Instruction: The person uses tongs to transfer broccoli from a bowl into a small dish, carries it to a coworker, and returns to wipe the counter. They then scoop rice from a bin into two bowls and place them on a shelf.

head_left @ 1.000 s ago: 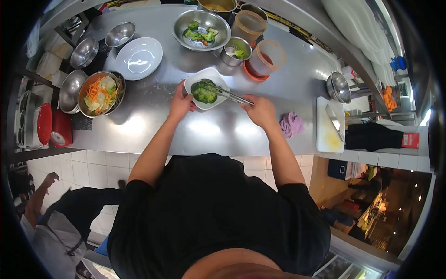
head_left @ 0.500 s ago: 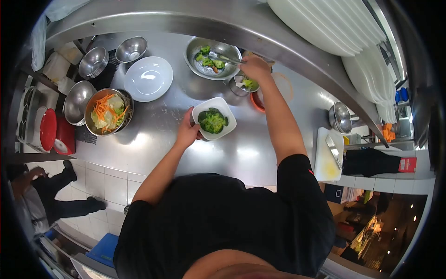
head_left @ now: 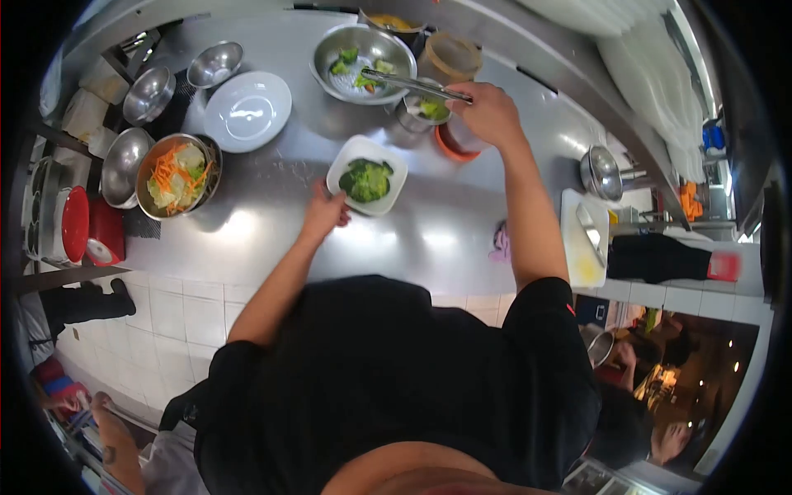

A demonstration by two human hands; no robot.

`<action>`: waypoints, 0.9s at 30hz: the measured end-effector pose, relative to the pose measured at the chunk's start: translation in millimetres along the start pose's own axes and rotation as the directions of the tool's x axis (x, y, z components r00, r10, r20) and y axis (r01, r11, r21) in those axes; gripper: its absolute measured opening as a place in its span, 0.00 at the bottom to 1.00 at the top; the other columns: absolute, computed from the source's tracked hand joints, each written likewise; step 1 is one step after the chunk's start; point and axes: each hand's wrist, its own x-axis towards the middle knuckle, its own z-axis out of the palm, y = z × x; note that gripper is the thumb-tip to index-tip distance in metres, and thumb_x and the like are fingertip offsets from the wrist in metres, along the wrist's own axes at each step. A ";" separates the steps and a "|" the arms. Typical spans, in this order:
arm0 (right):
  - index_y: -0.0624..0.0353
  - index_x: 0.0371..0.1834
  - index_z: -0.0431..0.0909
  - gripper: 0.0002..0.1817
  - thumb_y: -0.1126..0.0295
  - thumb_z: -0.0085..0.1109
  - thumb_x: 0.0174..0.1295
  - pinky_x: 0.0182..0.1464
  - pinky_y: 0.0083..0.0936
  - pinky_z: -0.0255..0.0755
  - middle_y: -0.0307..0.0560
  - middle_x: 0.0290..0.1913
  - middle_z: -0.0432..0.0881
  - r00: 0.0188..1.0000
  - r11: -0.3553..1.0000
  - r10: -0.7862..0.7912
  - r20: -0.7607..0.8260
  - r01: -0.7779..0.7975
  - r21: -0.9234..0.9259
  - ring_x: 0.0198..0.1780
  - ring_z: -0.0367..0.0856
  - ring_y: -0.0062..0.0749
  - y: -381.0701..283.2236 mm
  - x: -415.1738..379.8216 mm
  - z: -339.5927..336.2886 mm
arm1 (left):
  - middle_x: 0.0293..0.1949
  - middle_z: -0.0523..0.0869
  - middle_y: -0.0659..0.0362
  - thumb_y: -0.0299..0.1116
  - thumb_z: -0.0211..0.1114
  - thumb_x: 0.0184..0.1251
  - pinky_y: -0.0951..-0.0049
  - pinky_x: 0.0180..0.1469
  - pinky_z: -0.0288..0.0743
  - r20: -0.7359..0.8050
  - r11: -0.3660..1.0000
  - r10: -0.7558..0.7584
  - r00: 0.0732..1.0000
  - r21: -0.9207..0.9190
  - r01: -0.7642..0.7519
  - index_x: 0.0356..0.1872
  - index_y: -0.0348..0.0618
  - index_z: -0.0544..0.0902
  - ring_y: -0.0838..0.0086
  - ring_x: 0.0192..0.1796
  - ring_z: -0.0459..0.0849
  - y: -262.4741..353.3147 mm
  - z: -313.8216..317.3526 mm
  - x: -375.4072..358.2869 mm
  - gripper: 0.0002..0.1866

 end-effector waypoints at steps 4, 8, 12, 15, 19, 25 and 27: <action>0.46 0.46 0.83 0.16 0.61 0.58 0.53 0.45 0.36 0.73 0.50 0.38 0.84 0.990 0.997 0.057 0.132 -0.050 -0.051 0.41 0.81 0.47 -12.4 -80.1 -23.2 | 0.28 0.79 0.49 0.27 0.48 0.66 0.72 0.21 0.77 0.019 0.999 0.033 0.999 0.011 -0.033 0.59 0.40 0.57 0.68 0.22 0.81 5.3 -2.2 9.3 0.21; 0.46 0.45 0.83 0.15 0.62 0.58 0.54 0.43 0.38 0.74 0.51 0.36 0.84 0.977 0.987 0.102 0.187 -0.076 -0.143 0.40 0.81 0.47 -16.2 -132.1 -6.7 | 0.30 0.80 0.48 0.25 0.44 0.65 0.71 0.25 0.79 0.026 0.999 0.036 0.999 0.032 -0.037 0.59 0.38 0.57 0.68 0.24 0.82 10.1 3.7 -0.4 0.20; 0.45 0.46 0.82 0.15 0.61 0.59 0.54 0.44 0.39 0.74 0.50 0.37 0.84 0.972 0.986 0.104 0.211 -0.073 -0.148 0.42 0.81 0.46 -14.4 -149.4 18.0 | 0.31 0.80 0.46 0.25 0.43 0.65 0.70 0.25 0.79 0.031 0.999 0.029 0.999 0.031 -0.030 0.58 0.37 0.57 0.67 0.24 0.82 6.4 5.4 -0.5 0.20; 0.45 0.47 0.82 0.16 0.60 0.59 0.54 0.45 0.40 0.74 0.49 0.39 0.84 0.971 0.987 0.079 0.225 -0.044 -0.157 0.43 0.81 0.45 -13.9 -149.3 32.3 | 0.31 0.80 0.46 0.25 0.43 0.65 0.70 0.24 0.79 0.005 0.999 0.013 1.000 0.030 -0.014 0.58 0.37 0.57 0.67 0.24 0.82 6.5 7.3 0.3 0.19; 0.45 0.47 0.82 0.17 0.61 0.58 0.54 0.44 0.40 0.74 0.49 0.39 0.84 0.964 0.990 0.083 0.254 -0.050 -0.135 0.42 0.82 0.45 -20.1 -142.9 23.8 | 0.30 0.80 0.47 0.25 0.45 0.65 0.70 0.23 0.79 0.006 0.999 0.034 0.999 0.027 -0.034 0.58 0.37 0.57 0.67 0.23 0.81 6.4 4.7 0.2 0.20; 0.47 0.48 0.81 0.18 0.59 0.57 0.53 0.45 0.41 0.74 0.50 0.40 0.84 0.994 0.991 0.108 0.004 -0.108 -0.076 0.43 0.81 0.47 -15.2 -84.3 -7.5 | 0.28 0.80 0.48 0.25 0.46 0.64 0.72 0.21 0.78 -0.031 0.997 0.074 0.997 -0.026 -0.075 0.57 0.34 0.60 0.69 0.21 0.81 6.4 -2.0 3.3 0.19; 0.47 0.47 0.81 0.18 0.58 0.57 0.53 0.46 0.40 0.74 0.50 0.42 0.83 0.995 0.990 0.100 -0.001 -0.100 -0.104 0.44 0.81 0.47 -14.8 -44.5 -2.5 | 0.28 0.80 0.47 0.24 0.46 0.64 0.72 0.19 0.77 -0.023 0.994 0.104 0.994 -0.017 -0.104 0.55 0.34 0.61 0.69 0.19 0.81 0.3 -2.7 9.0 0.18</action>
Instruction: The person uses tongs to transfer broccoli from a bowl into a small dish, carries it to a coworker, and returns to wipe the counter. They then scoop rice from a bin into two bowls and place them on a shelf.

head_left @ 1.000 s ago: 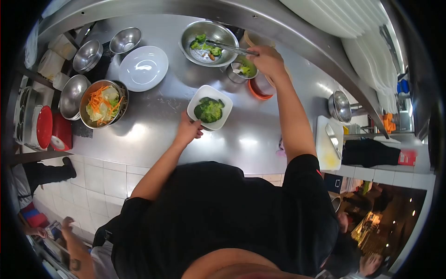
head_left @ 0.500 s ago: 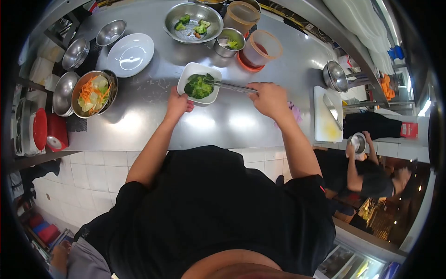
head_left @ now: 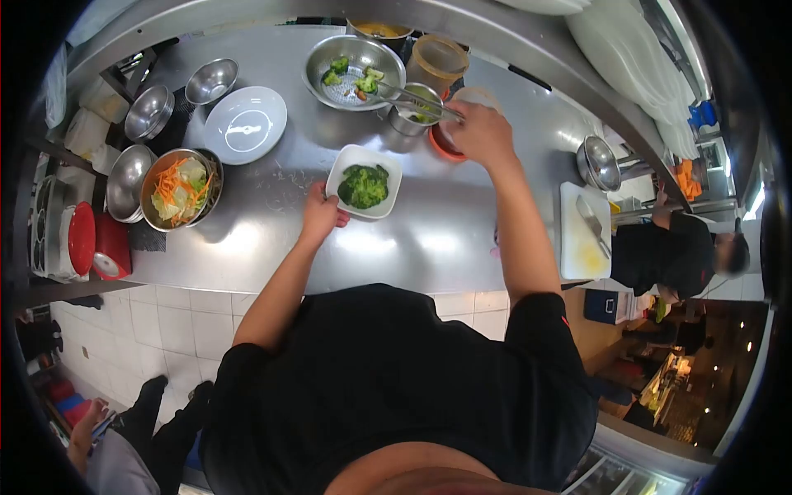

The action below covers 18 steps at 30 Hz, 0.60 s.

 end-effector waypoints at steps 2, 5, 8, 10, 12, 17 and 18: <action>0.48 0.47 0.82 0.18 0.57 0.57 0.53 0.46 0.40 0.74 0.49 0.45 0.83 1.000 1.000 -0.010 -0.006 0.010 -0.029 0.45 0.81 0.46 -4.3 45.7 13.9 | 0.28 0.80 0.46 0.24 0.46 0.63 0.72 0.18 0.77 -0.008 1.000 -0.010 1.000 -0.011 0.010 0.56 0.35 0.61 0.68 0.19 0.81 0.9 2.8 -1.1 0.19; 0.49 0.45 0.82 0.17 0.60 0.56 0.52 0.48 0.39 0.74 0.49 0.48 0.82 0.996 0.990 -0.090 -0.007 0.088 -0.109 0.47 0.81 0.46 -10.4 106.2 49.2 | 0.29 0.80 0.45 0.23 0.47 0.63 0.70 0.17 0.77 0.000 0.998 -0.035 0.999 -0.045 0.035 0.58 0.39 0.57 0.67 0.19 0.82 -7.1 1.9 -1.3 0.22; 0.46 0.46 0.82 0.17 0.58 0.57 0.53 0.52 0.38 0.73 0.46 0.48 0.82 0.978 0.966 0.068 0.196 -0.016 -0.257 0.49 0.80 0.44 -19.1 139.6 72.6 | 0.30 0.80 0.43 0.23 0.50 0.61 0.69 0.18 0.79 0.059 0.989 -0.103 0.993 -0.099 0.108 0.59 0.40 0.52 0.65 0.20 0.82 -9.0 6.5 -10.3 0.26; 0.46 0.45 0.82 0.17 0.57 0.57 0.53 0.52 0.38 0.73 0.46 0.47 0.82 0.982 0.976 0.036 0.184 0.005 -0.217 0.48 0.80 0.44 -13.5 137.1 73.6 | 0.30 0.80 0.43 0.24 0.51 0.61 0.69 0.19 0.79 0.043 0.985 -0.129 0.991 -0.110 0.133 0.59 0.40 0.52 0.64 0.20 0.82 -6.7 5.2 -13.1 0.26; 0.46 0.44 0.82 0.16 0.57 0.58 0.53 0.51 0.38 0.73 0.46 0.46 0.83 0.985 0.982 0.009 0.175 0.024 -0.185 0.48 0.80 0.43 -3.8 125.9 65.1 | 0.30 0.80 0.43 0.24 0.51 0.62 0.68 0.19 0.79 0.036 0.979 -0.159 0.987 -0.126 0.163 0.59 0.39 0.52 0.64 0.21 0.83 -4.4 4.9 -13.5 0.26; 0.42 0.45 0.83 0.15 0.55 0.59 0.55 0.47 0.38 0.73 0.49 0.43 0.83 0.995 0.999 -0.007 0.100 0.002 0.054 0.45 0.81 0.45 10.9 30.6 22.6 | 0.36 0.79 0.43 0.26 0.51 0.63 0.70 0.22 0.80 0.020 0.989 -0.140 0.990 -0.047 0.141 0.62 0.41 0.51 0.65 0.23 0.83 -4.0 1.7 -5.9 0.28; 0.43 0.45 0.83 0.15 0.56 0.60 0.54 0.46 0.38 0.73 0.50 0.41 0.83 0.997 0.996 -0.024 0.078 0.017 0.088 0.43 0.81 0.46 13.9 4.7 19.8 | 0.36 0.79 0.43 0.26 0.51 0.63 0.70 0.22 0.80 0.023 0.988 -0.149 0.989 -0.044 0.150 0.62 0.41 0.51 0.65 0.23 0.83 -0.8 2.4 -6.4 0.28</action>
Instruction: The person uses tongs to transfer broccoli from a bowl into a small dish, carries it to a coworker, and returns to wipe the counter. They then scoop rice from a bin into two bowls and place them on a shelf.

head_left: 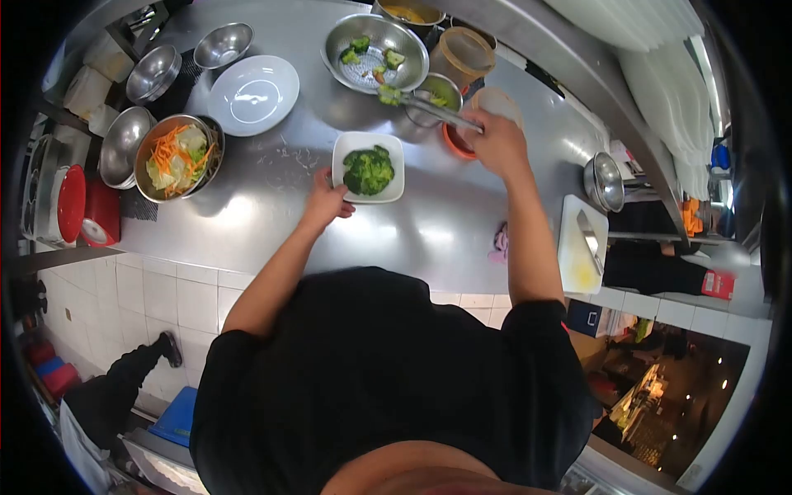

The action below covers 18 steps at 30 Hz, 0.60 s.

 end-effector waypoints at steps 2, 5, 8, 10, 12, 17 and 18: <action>0.45 0.45 0.83 0.15 0.59 0.61 0.54 0.43 0.39 0.73 0.49 0.37 0.83 0.999 1.000 0.014 0.045 -0.015 0.016 0.40 0.81 0.46 -2.0 -51.0 -3.6 | 0.35 0.79 0.44 0.25 0.49 0.63 0.70 0.23 0.80 -0.023 1.000 0.017 1.000 -0.007 -0.018 0.62 0.39 0.51 0.65 0.24 0.83 3.4 1.8 -2.3 0.27; 0.46 0.46 0.82 0.16 0.60 0.61 0.53 0.39 0.39 0.74 0.48 0.35 0.83 0.998 1.000 0.022 0.066 -0.023 0.013 0.36 0.81 0.45 0.2 -105.3 9.7 | 0.34 0.79 0.44 0.24 0.47 0.62 0.69 0.24 0.81 0.015 0.998 -0.007 1.000 -0.061 0.008 0.63 0.39 0.51 0.65 0.24 0.83 4.4 3.4 -4.7 0.28; 0.47 0.46 0.81 0.16 0.61 0.62 0.53 0.34 0.39 0.74 0.47 0.34 0.82 0.999 1.000 -0.015 -0.045 0.015 0.006 0.32 0.81 0.45 -0.2 -130.5 34.7 | 0.32 0.79 0.45 0.24 0.46 0.61 0.67 0.25 0.80 0.025 0.997 -0.010 1.000 -0.071 0.012 0.60 0.39 0.53 0.64 0.25 0.83 1.2 15.2 -12.3 0.25; 0.48 0.47 0.81 0.18 0.62 0.63 0.51 0.28 0.38 0.74 0.47 0.31 0.81 0.984 0.996 -0.085 -0.155 0.082 -0.030 0.27 0.80 0.45 -4.0 -142.8 52.9 | 0.32 0.79 0.45 0.25 0.47 0.62 0.67 0.25 0.80 0.035 0.997 -0.016 0.999 -0.075 0.019 0.59 0.39 0.53 0.64 0.25 0.83 -3.5 25.8 -18.7 0.24; 0.48 0.47 0.81 0.18 0.62 0.64 0.51 0.29 0.38 0.74 0.47 0.30 0.81 0.992 0.998 -0.061 -0.111 0.061 -0.003 0.28 0.81 0.44 -9.1 -159.5 57.3 | 0.32 0.79 0.47 0.28 0.50 0.65 0.67 0.25 0.80 0.116 0.990 -0.047 0.992 -0.130 0.062 0.58 0.40 0.53 0.64 0.26 0.83 -9.0 34.8 -28.2 0.23; 0.48 0.48 0.81 0.18 0.62 0.64 0.52 0.32 0.39 0.74 0.47 0.30 0.82 0.995 0.993 0.095 -0.027 -0.093 0.080 0.31 0.81 0.46 7.6 -161.9 42.0 | 0.33 0.79 0.47 0.31 0.52 0.66 0.68 0.26 0.80 0.044 0.988 -0.067 0.997 -0.137 0.072 0.60 0.40 0.51 0.65 0.26 0.83 -11.7 35.0 -36.4 0.26; 0.48 0.48 0.81 0.19 0.60 0.63 0.52 0.35 0.40 0.74 0.47 0.32 0.83 0.984 0.983 0.170 0.047 -0.173 0.059 0.33 0.82 0.47 8.3 -153.8 33.0 | 0.33 0.79 0.47 0.31 0.52 0.66 0.68 0.26 0.80 0.050 0.989 -0.072 0.996 -0.128 0.078 0.60 0.41 0.50 0.65 0.26 0.83 -11.0 32.8 -35.1 0.26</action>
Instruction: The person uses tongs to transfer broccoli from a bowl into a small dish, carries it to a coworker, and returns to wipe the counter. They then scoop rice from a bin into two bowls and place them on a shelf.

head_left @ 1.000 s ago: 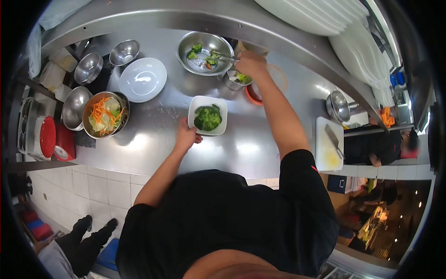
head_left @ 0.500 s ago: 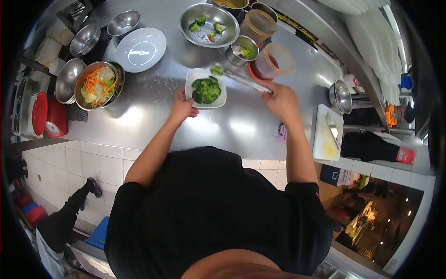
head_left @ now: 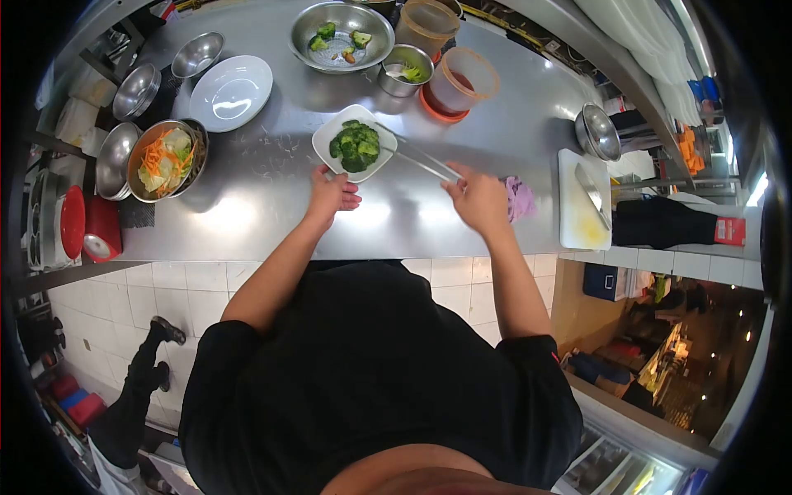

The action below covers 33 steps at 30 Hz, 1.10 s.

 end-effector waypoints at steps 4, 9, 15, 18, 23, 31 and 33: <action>0.49 0.47 0.81 0.19 0.58 0.62 0.52 0.39 0.40 0.75 0.49 0.36 0.83 0.997 0.997 -0.067 0.041 0.069 -0.040 0.37 0.82 0.47 8.9 36.7 -4.5 | 0.33 0.79 0.48 0.31 0.52 0.66 0.69 0.26 0.80 -0.009 0.999 0.013 1.000 0.032 -0.013 0.61 0.40 0.50 0.66 0.26 0.83 3.1 -1.3 4.5 0.27; 0.48 0.45 0.82 0.16 0.58 0.61 0.53 0.46 0.39 0.74 0.49 0.40 0.84 0.974 0.967 -0.158 0.162 0.186 -0.176 0.44 0.80 0.45 0.5 54.9 -19.9 | 0.33 0.80 0.47 0.29 0.51 0.65 0.70 0.25 0.80 -0.037 0.996 0.052 0.998 0.078 -0.048 0.61 0.39 0.51 0.66 0.26 0.83 17.1 -3.2 13.6 0.26; 0.50 0.44 0.83 0.17 0.58 0.61 0.52 0.48 0.37 0.73 0.49 0.42 0.83 0.972 0.963 -0.175 0.156 0.202 -0.179 0.45 0.80 0.45 1.6 50.6 -27.7 | 0.35 0.80 0.43 0.23 0.49 0.62 0.69 0.24 0.82 -0.044 0.997 0.065 0.997 0.030 -0.064 0.58 0.35 0.54 0.63 0.25 0.84 14.8 -4.3 26.5 0.24; 0.51 0.44 0.83 0.17 0.59 0.61 0.53 0.46 0.37 0.73 0.51 0.40 0.84 0.990 0.999 -0.035 0.139 0.038 -0.019 0.44 0.81 0.47 5.5 43.2 -34.8 | 0.35 0.80 0.43 0.21 0.49 0.61 0.67 0.28 0.84 0.047 0.991 0.096 0.994 -0.097 -0.091 0.56 0.33 0.57 0.60 0.29 0.85 7.9 3.6 17.5 0.22; 0.51 0.45 0.83 0.16 0.59 0.61 0.53 0.43 0.38 0.74 0.52 0.36 0.84 0.998 0.989 0.044 -0.040 -0.038 0.145 0.40 0.82 0.49 10.6 18.0 -2.0 | 0.38 0.79 0.43 0.26 0.51 0.64 0.63 0.39 0.83 0.177 0.986 -0.032 0.984 -0.157 0.061 0.48 0.30 0.67 0.57 0.38 0.84 -12.0 18.2 11.3 0.14; 0.51 0.45 0.82 0.17 0.58 0.61 0.54 0.41 0.39 0.75 0.52 0.31 0.84 0.973 0.956 0.232 -0.021 -0.224 0.191 0.37 0.83 0.49 -5.7 -24.6 48.8 | 0.33 0.79 0.43 0.27 0.53 0.63 0.63 0.34 0.84 0.188 0.984 -0.082 0.979 -0.141 0.110 0.48 0.28 0.66 0.57 0.33 0.85 -6.3 15.5 11.6 0.16; 0.51 0.46 0.82 0.18 0.58 0.61 0.53 0.40 0.40 0.75 0.51 0.30 0.84 0.969 0.958 0.244 0.029 -0.246 0.148 0.36 0.83 0.49 -6.2 -27.3 36.1 | 0.35 0.79 0.44 0.29 0.52 0.64 0.62 0.36 0.84 0.192 0.988 -0.087 0.977 -0.106 0.109 0.50 0.31 0.65 0.57 0.35 0.85 -7.9 14.8 13.1 0.17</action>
